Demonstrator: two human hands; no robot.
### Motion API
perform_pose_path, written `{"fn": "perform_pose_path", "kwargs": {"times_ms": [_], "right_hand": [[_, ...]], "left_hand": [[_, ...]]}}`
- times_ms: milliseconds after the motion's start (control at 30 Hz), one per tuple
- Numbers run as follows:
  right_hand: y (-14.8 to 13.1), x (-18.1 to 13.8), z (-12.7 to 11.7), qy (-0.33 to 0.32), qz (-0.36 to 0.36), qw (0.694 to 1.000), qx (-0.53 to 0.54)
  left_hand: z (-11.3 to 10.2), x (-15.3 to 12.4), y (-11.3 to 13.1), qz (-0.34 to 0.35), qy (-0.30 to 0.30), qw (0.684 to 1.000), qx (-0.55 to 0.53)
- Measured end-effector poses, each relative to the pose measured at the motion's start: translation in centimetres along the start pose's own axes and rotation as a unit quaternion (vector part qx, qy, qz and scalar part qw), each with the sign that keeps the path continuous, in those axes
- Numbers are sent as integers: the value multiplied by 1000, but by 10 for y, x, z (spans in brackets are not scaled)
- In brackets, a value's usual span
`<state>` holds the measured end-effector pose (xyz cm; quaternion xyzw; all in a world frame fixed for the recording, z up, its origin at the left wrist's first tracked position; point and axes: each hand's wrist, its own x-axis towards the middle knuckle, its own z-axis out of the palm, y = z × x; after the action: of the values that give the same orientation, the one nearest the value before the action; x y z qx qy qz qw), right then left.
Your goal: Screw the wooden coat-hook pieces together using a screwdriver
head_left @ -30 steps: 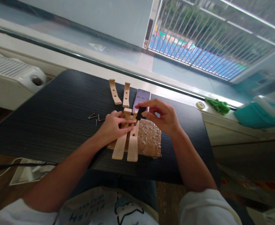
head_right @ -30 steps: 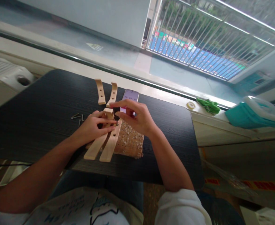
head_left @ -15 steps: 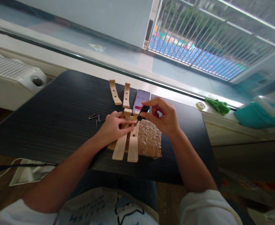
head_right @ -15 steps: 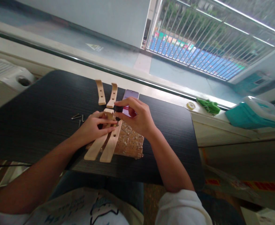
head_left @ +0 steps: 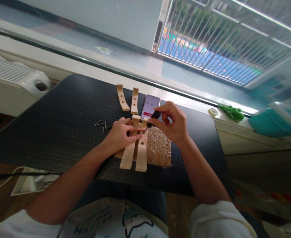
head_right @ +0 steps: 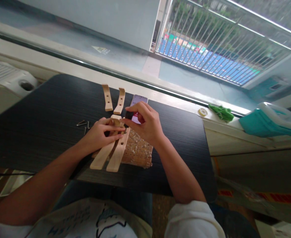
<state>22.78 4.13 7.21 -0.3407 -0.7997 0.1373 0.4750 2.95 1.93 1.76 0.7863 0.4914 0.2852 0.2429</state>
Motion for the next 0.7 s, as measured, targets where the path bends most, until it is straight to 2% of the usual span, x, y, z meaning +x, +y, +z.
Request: {"fn": "perform_pose_path", "kwargs": {"times_ms": [333, 700], "right_hand": [[-4, 0, 2, 32, -46, 998, -30], [-5, -2, 6, 53, -8, 998, -45]], "left_hand": [[-1, 0, 1, -6, -5, 1000, 8], [0, 0, 0, 3, 2, 1000, 5]]}}
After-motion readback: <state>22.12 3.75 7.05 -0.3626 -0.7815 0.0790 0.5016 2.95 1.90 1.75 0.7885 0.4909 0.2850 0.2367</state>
